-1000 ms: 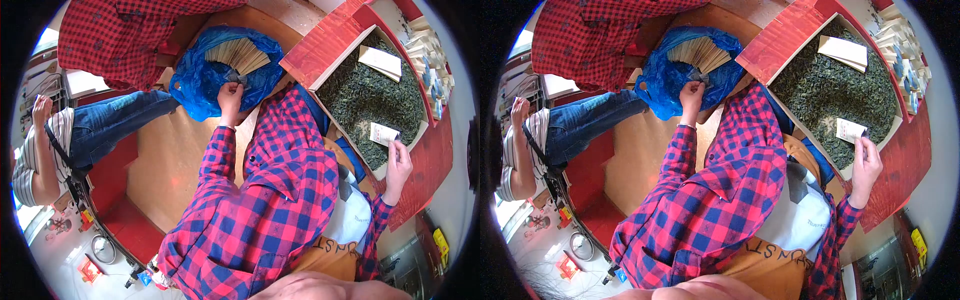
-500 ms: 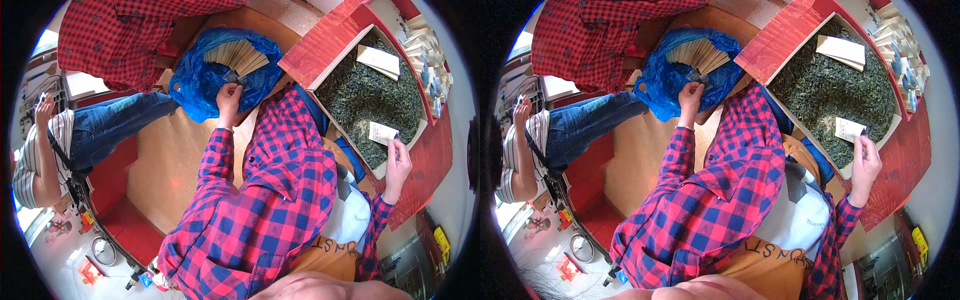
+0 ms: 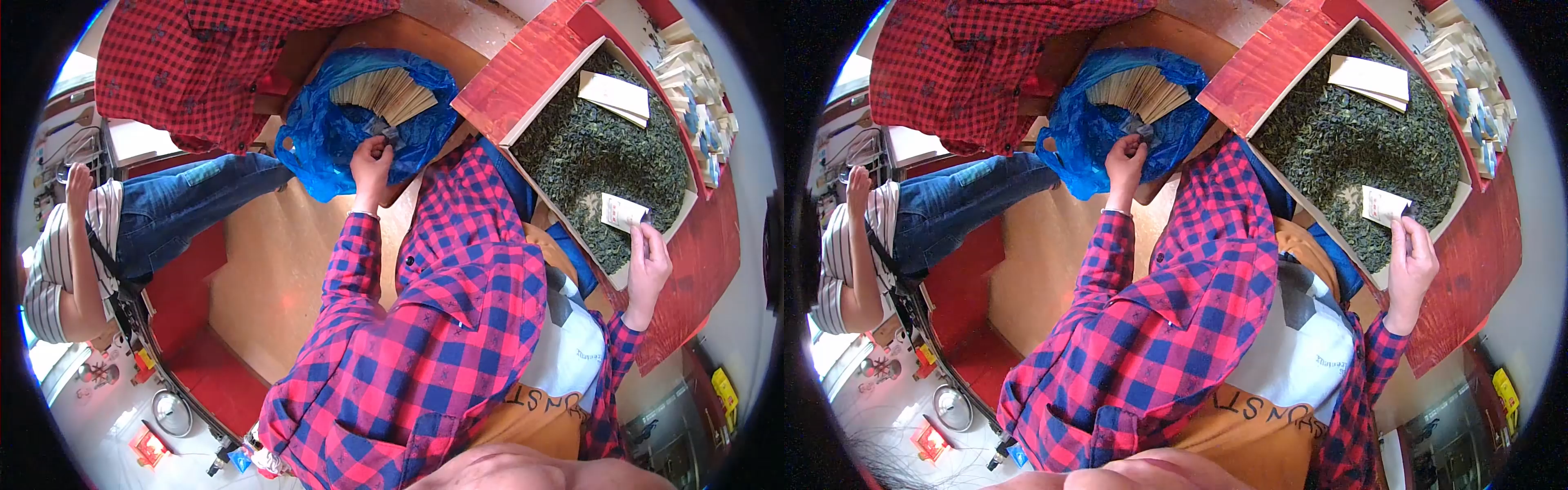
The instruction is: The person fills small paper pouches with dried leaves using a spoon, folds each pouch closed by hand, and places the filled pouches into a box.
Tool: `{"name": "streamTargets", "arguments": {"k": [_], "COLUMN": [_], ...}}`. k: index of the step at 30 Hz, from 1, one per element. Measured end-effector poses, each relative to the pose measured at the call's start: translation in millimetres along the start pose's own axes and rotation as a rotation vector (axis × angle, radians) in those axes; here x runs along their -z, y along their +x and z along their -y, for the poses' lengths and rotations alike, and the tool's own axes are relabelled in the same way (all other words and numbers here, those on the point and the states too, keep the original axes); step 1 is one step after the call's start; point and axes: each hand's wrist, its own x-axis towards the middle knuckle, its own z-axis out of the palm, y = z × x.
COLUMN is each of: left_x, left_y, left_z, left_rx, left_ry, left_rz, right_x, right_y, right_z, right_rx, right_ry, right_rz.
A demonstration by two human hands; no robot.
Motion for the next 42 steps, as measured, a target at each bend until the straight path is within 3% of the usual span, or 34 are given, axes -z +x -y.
{"name": "streamTargets", "arguments": {"k": [6,15,28,30,42], "left_x": [-4,-10,-8,-6,6], "left_y": [1,0,-1,-4,-6], "left_z": [-7,-12,-6,-11,-12], "left_rx": [-0.098,0.0,-0.063,0.029,0.031], "left_ry": [0.229,0.15,0.167,0.004,0.142], "left_rz": [-0.018,-0.007,0.012,-0.023,-0.022], "right_x": [1,1,1,1,-1], "right_y": [-1,-1,-1,-2,0], "right_z": [-1,0,0,-1,-3], "right_rx": [0.007,0.004,-0.029,-0.028,-0.007], "right_ry": [0.036,0.016,0.009,-0.003,0.028], "right_rz": [0.002,0.022,0.024,0.025,0.009]}}
